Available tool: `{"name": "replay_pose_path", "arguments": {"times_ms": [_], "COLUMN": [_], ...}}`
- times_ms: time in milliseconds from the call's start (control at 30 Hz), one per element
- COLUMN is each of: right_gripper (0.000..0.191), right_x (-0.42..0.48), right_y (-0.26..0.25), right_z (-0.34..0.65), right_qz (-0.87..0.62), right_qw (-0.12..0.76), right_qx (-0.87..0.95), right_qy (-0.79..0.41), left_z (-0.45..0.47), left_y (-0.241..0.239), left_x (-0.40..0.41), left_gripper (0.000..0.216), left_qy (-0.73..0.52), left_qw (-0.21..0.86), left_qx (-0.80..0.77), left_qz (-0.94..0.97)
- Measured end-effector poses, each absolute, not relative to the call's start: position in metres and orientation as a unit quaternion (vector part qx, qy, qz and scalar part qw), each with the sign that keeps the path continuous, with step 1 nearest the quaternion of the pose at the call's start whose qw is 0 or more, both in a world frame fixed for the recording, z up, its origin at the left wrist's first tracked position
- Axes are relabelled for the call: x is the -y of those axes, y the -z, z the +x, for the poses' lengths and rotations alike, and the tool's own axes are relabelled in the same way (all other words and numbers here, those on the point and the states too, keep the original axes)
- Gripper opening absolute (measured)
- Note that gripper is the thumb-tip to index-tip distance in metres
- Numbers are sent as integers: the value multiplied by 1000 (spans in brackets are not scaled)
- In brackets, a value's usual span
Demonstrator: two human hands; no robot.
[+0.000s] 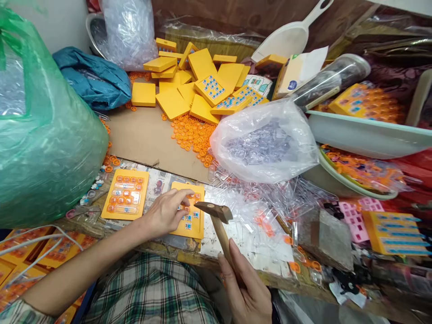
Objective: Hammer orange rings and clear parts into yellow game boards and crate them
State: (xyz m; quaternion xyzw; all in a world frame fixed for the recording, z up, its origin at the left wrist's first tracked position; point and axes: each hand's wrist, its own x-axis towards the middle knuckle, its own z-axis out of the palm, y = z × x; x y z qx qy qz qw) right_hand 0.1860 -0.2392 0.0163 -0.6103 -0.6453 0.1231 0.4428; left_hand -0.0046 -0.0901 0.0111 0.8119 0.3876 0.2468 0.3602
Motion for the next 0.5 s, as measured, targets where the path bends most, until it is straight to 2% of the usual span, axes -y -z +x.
{"name": "replay_pose_path", "arguments": {"times_ms": [233, 367, 500], "right_gripper": [51, 45, 40], "right_x": [241, 242, 239], "right_y": [-13, -8, -3], "right_z": [185, 186, 183], "right_qz": [-635, -657, -740], "right_qw": [322, 386, 459], "right_qx": [684, 619, 441], "right_qy": [-160, -190, -215], "left_z": [-4, -6, 4], "left_y": [-3, -13, -29], "left_x": [97, 89, 39], "left_gripper": [44, 46, 22], "left_qy": [-269, -277, -312], "left_qw": [367, 383, 300], "left_qx": [-400, -402, -439], "left_qz": [795, 784, 788]}}
